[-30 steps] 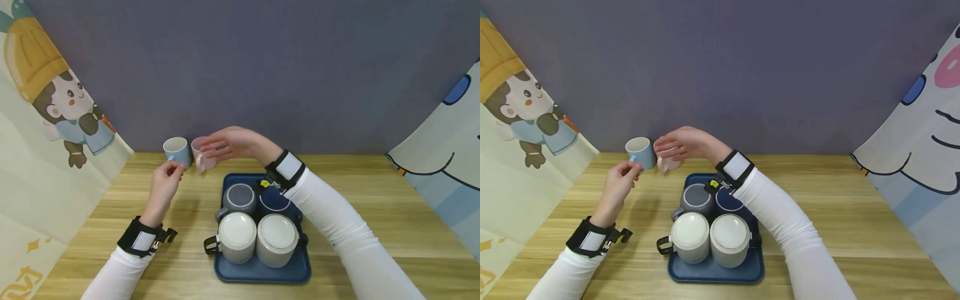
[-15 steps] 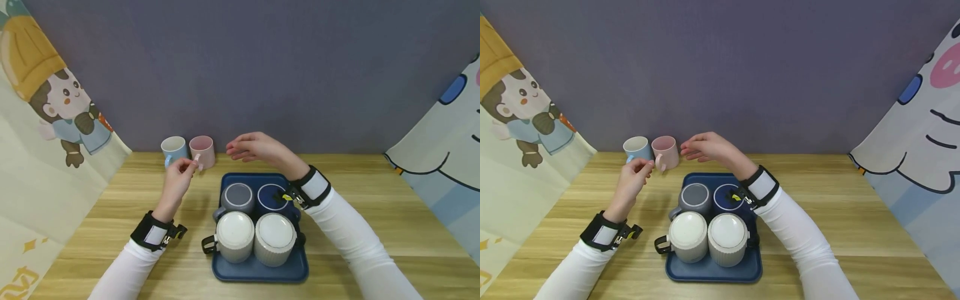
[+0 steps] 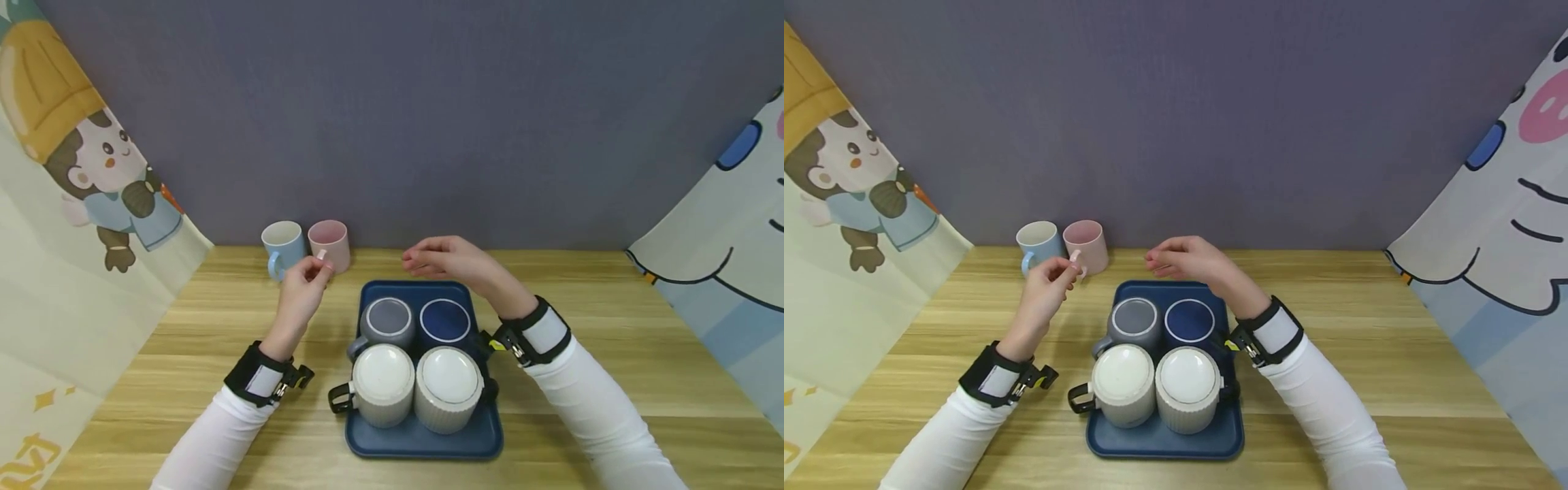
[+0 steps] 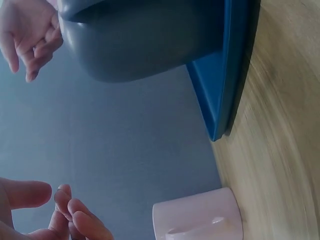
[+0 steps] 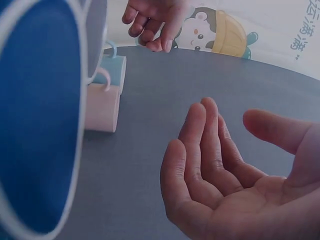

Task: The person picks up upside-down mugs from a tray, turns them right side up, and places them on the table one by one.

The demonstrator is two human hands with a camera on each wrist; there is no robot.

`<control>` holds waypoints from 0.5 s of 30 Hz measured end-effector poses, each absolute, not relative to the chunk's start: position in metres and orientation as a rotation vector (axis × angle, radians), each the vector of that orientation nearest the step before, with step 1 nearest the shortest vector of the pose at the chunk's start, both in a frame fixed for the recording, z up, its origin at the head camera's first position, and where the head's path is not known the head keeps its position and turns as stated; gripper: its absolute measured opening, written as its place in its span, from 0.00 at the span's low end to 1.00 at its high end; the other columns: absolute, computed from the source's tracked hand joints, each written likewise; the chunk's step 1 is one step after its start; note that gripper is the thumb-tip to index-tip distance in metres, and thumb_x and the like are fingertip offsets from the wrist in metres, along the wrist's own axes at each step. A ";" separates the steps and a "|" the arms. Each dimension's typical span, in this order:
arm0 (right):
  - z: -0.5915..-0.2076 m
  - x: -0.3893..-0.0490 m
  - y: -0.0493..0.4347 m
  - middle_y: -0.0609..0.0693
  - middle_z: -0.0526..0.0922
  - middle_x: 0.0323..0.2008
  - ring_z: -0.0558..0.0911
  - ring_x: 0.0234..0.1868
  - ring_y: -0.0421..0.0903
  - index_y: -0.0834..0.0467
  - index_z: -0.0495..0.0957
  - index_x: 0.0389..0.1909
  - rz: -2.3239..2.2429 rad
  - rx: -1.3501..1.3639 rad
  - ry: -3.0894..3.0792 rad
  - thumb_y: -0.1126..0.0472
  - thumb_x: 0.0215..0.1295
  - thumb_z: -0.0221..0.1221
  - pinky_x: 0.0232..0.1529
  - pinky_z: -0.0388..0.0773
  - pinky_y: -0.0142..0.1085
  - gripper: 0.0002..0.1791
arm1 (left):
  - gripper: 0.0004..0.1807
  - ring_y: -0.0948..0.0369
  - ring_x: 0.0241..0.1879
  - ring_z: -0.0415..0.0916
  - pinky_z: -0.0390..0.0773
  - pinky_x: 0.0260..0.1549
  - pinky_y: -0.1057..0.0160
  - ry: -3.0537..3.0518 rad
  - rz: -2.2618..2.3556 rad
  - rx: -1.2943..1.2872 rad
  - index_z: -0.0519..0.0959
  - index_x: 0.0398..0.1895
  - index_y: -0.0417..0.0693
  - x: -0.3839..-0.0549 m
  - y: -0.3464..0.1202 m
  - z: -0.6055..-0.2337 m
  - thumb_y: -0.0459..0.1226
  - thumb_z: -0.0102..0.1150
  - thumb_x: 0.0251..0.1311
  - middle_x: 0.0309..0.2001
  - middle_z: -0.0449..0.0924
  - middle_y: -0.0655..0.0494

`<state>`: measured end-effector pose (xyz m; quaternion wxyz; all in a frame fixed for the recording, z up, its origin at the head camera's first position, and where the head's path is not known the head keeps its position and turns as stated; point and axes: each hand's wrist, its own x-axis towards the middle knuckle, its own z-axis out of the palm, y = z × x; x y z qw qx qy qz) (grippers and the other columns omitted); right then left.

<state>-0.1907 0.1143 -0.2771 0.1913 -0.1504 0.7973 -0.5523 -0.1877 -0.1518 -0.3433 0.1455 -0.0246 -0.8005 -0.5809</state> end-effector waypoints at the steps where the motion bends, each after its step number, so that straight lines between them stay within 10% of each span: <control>1: -0.280 -0.191 0.118 0.62 0.78 0.55 0.79 0.55 0.53 0.62 0.72 0.56 -1.540 -0.424 2.248 0.54 0.71 0.51 0.60 0.71 0.47 0.20 | 0.09 0.63 0.28 0.68 0.68 0.25 0.70 -2.304 -1.671 -0.069 0.76 0.33 0.34 -0.189 -0.150 -0.344 0.34 0.55 0.64 0.29 0.73 0.52; 15: -0.322 -0.197 0.160 0.60 0.81 0.47 0.81 0.44 0.48 0.65 0.73 0.53 -1.508 -0.416 2.365 0.53 0.67 0.56 0.49 0.77 0.42 0.21 | 0.08 0.61 0.30 0.68 0.69 0.28 0.69 -2.295 -1.674 -0.058 0.76 0.35 0.35 -0.202 -0.135 -0.348 0.34 0.55 0.64 0.30 0.72 0.52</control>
